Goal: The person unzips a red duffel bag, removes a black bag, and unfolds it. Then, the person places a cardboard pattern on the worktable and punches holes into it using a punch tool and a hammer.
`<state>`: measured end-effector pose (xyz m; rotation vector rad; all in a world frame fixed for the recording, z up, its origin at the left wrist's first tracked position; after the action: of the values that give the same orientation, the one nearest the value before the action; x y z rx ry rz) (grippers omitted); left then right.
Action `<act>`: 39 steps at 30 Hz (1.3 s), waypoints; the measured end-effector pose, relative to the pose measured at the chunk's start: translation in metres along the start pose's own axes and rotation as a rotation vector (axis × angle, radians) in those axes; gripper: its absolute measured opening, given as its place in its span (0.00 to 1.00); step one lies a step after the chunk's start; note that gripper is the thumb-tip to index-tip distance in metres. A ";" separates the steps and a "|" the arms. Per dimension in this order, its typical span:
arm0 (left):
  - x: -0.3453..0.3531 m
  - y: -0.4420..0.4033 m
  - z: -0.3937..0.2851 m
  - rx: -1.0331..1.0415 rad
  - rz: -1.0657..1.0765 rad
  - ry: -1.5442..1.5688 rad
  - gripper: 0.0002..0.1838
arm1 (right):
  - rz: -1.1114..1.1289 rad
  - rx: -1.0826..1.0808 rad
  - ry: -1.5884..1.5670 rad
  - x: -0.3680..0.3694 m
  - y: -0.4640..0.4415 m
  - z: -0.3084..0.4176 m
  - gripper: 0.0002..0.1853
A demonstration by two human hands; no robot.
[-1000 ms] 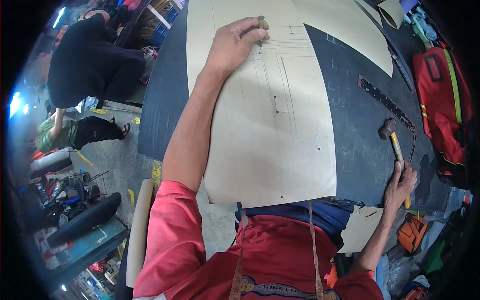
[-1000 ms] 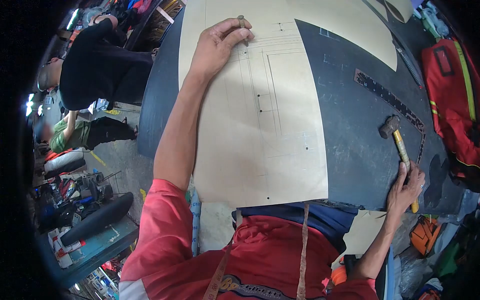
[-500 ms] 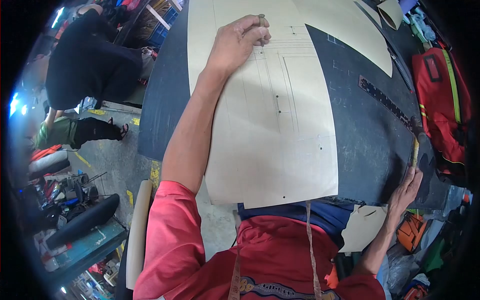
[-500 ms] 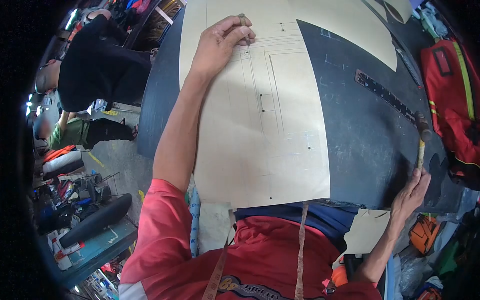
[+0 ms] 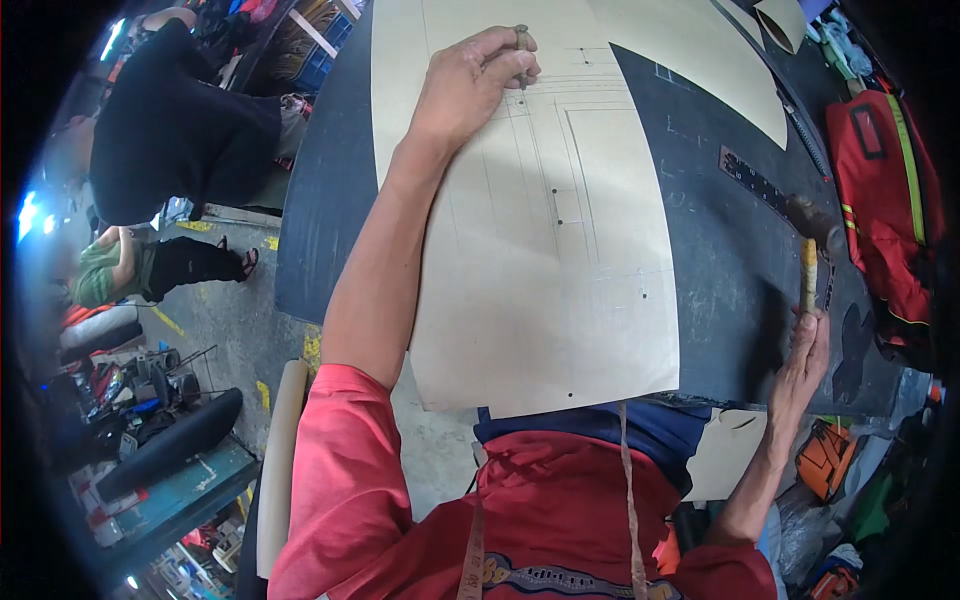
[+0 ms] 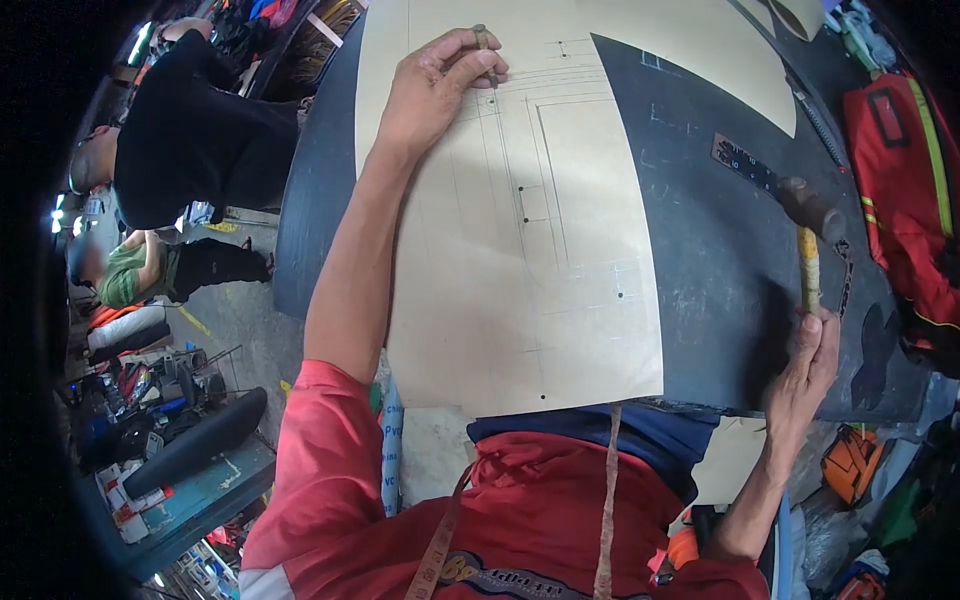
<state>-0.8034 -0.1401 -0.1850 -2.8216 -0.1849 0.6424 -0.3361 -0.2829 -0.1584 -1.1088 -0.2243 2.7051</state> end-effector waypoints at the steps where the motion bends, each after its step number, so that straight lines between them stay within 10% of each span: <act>1: 0.000 0.000 0.000 -0.005 -0.005 -0.003 0.11 | 0.031 0.034 -0.036 0.002 -0.001 0.001 0.25; 7: 0.001 0.001 0.000 -0.003 -0.015 -0.081 0.10 | 0.160 0.263 -0.450 0.031 -0.017 0.040 0.25; 21: 0.000 0.004 -0.006 -0.017 -0.046 -0.092 0.11 | 0.541 -0.174 -0.364 0.085 -0.074 0.188 0.18; 36: 0.001 0.005 -0.002 0.018 -0.089 -0.059 0.12 | 0.421 -0.395 0.046 0.098 -0.102 0.234 0.23; 39: 0.002 0.005 -0.006 0.010 -0.080 -0.035 0.12 | 0.134 -0.701 -0.148 0.082 -0.101 0.259 0.19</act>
<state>-0.7990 -0.1459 -0.1819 -2.7789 -0.2988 0.6728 -0.5628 -0.1805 -0.0089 -1.0920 -1.2354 2.9001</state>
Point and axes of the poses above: each hand's wrist, its own y-axis away from the middle knuckle, its own x-axis out of the palm, z = x × y, the point moved 5 cm from there along -y, towards the middle knuckle, and after that the axes turned 8 degrees about -y, right-handed, at the moved point
